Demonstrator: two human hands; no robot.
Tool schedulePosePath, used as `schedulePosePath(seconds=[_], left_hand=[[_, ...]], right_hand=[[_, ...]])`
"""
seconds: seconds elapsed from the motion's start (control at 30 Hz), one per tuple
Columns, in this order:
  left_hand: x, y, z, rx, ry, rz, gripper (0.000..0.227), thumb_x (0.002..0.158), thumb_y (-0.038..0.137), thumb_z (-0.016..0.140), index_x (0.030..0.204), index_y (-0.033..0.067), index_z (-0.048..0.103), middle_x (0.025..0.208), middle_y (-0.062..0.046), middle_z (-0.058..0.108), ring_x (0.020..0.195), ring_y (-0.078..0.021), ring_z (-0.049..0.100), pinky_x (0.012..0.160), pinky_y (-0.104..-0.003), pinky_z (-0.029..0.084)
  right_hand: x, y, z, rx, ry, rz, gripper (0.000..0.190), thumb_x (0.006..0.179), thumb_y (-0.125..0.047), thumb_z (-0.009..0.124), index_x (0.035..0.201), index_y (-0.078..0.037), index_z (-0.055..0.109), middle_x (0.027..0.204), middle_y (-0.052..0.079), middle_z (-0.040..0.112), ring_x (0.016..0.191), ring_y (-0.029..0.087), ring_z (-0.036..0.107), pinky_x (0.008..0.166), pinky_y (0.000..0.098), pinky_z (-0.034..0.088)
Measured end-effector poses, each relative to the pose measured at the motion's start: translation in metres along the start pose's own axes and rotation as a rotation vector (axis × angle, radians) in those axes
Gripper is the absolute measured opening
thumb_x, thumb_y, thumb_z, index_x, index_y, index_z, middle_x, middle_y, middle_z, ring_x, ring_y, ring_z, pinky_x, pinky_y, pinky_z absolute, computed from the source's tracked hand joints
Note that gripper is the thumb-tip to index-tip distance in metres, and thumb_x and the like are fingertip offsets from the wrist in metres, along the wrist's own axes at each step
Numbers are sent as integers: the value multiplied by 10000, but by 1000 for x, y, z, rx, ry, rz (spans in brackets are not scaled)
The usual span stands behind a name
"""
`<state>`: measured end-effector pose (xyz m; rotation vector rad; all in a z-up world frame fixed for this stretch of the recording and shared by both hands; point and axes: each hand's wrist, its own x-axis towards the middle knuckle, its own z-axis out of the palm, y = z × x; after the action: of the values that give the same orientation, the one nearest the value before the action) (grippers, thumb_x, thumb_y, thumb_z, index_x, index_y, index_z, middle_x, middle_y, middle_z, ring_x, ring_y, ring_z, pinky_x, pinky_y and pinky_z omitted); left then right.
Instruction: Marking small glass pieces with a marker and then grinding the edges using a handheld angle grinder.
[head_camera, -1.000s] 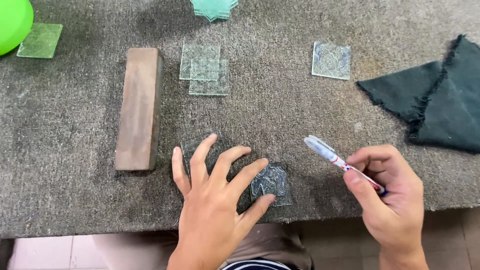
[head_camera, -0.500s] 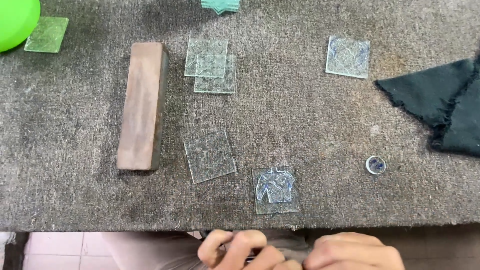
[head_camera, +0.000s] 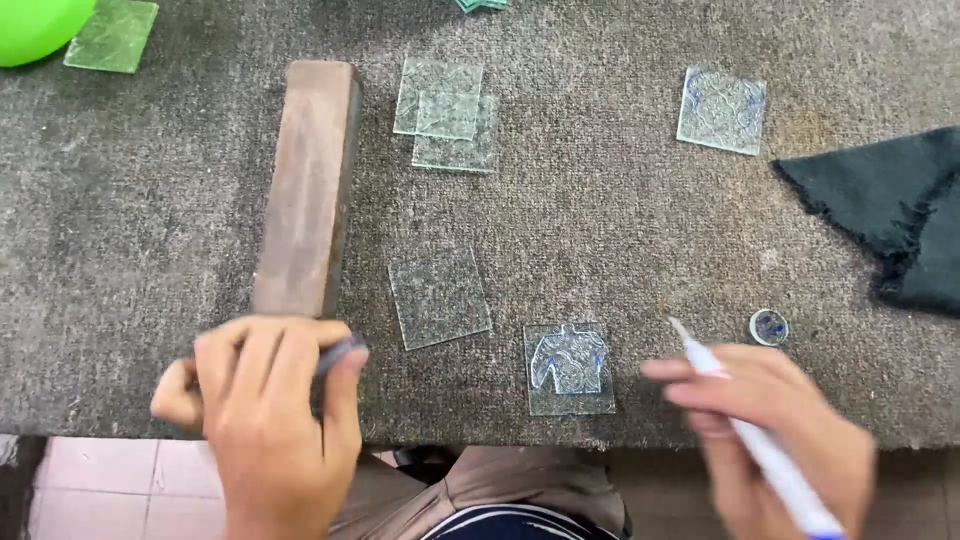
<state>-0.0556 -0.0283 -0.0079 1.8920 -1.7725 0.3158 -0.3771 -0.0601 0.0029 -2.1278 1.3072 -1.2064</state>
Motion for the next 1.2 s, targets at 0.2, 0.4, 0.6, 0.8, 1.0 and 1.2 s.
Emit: schedulePosePath(seconds=[0.2,0.4,0.6,0.8,1.0,1.2], left_hand=[[4,43,10,-69,326,-14,419,1062,423,640,1019,23,758,1069,-179,679,1077,-411,546,1014,-511,421],[10,74,20,-22,-53,180,417,1088,639,517,1239,361,788,1378,108,700,1376,-283,451,1129,-510,243],[12,67,17,-233,-116,96,389,1051,584,539,1179,335,808,1384,85,674,1433,-369,398,1180,-541,221],[10,66,18,-277,-142,93,235,1031,513,628,1040,383,824,1352,120,691,1444,-365,394,1183,-558,179],[10,72,17,-242,-70,103,368,1102,503,483,1013,385,821,1260,164,718,1387,-322,460,1175,-524,191],[-21,97,38,-71,125,183,622,1207,557,217,1132,445,825,1249,268,742,1252,-191,543,1112,-499,321]], right_hand=[[6,-1,21,-163,-58,-3,190,937,-35,832,1070,-81,704,1210,112,838,1080,227,754,1056,314,577],[13,-9,22,-180,-164,52,359,868,-208,885,1135,-114,664,1273,51,835,1160,215,740,1098,326,575],[17,-15,28,-165,-143,115,340,832,-184,913,1053,-87,674,1213,61,847,1140,216,731,1060,340,607],[17,-16,30,-183,-137,133,330,828,-174,924,1036,-95,681,1189,60,851,1111,201,738,1040,326,599],[16,-15,30,-190,-138,126,333,825,-174,931,1034,-99,683,1188,60,848,1114,192,741,1050,319,594],[17,-18,31,-194,-136,144,309,837,-149,921,1038,-103,691,1197,57,850,1099,196,745,1041,320,589]])
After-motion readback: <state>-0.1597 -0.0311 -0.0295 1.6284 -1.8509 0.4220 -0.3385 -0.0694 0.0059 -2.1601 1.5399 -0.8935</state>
